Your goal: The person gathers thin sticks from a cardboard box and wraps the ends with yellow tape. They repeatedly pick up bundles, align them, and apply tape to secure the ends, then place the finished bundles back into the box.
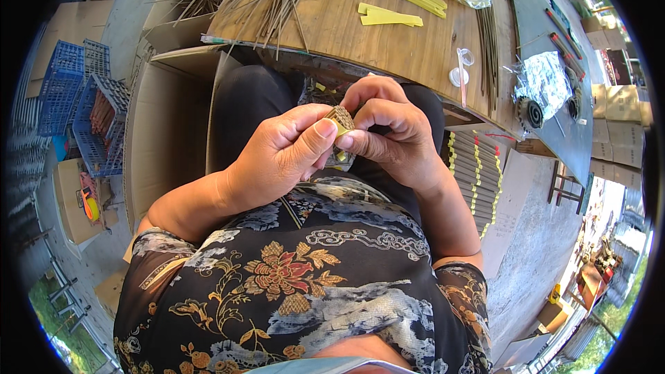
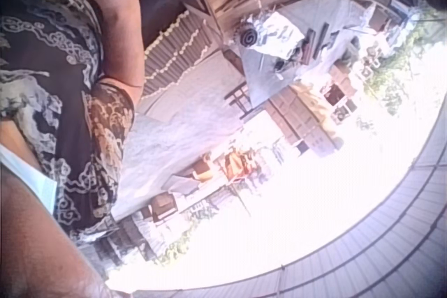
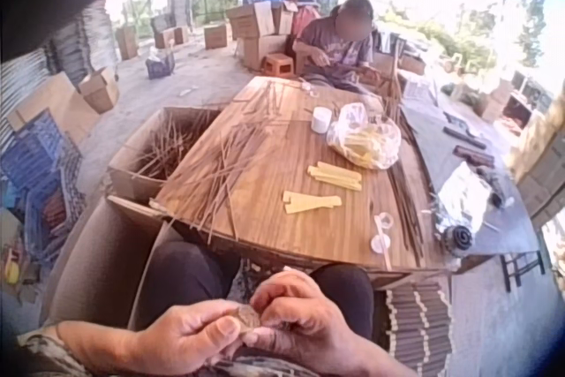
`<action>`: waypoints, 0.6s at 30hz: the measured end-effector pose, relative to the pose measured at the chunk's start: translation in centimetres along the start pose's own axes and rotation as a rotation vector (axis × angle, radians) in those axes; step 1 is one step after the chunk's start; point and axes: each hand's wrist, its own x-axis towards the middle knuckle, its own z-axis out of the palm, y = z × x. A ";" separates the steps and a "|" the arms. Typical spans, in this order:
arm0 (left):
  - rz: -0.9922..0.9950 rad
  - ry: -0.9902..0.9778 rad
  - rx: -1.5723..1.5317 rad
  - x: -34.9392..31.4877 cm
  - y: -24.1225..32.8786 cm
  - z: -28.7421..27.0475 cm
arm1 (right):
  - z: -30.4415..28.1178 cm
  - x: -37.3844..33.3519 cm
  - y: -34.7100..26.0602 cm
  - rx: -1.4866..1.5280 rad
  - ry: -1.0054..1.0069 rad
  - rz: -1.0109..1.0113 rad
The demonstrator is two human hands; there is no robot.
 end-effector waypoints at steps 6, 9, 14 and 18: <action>0.081 0.151 0.173 -0.3 -0.3 0.6 | 0.4 -0.2 -1.9 -0.283 0.223 0.192; 0.152 0.159 0.218 -0.3 -0.6 0.8 | 1.1 -0.9 -2.5 -0.193 0.152 0.244; 0.255 0.205 0.298 -0.2 -1.5 0.8 | 2.4 -1.3 -3.3 -0.021 0.198 0.351; 0.355 0.240 0.380 -0.1 -2.2 0.8 | 3.4 -1.7 -3.0 0.156 0.265 0.366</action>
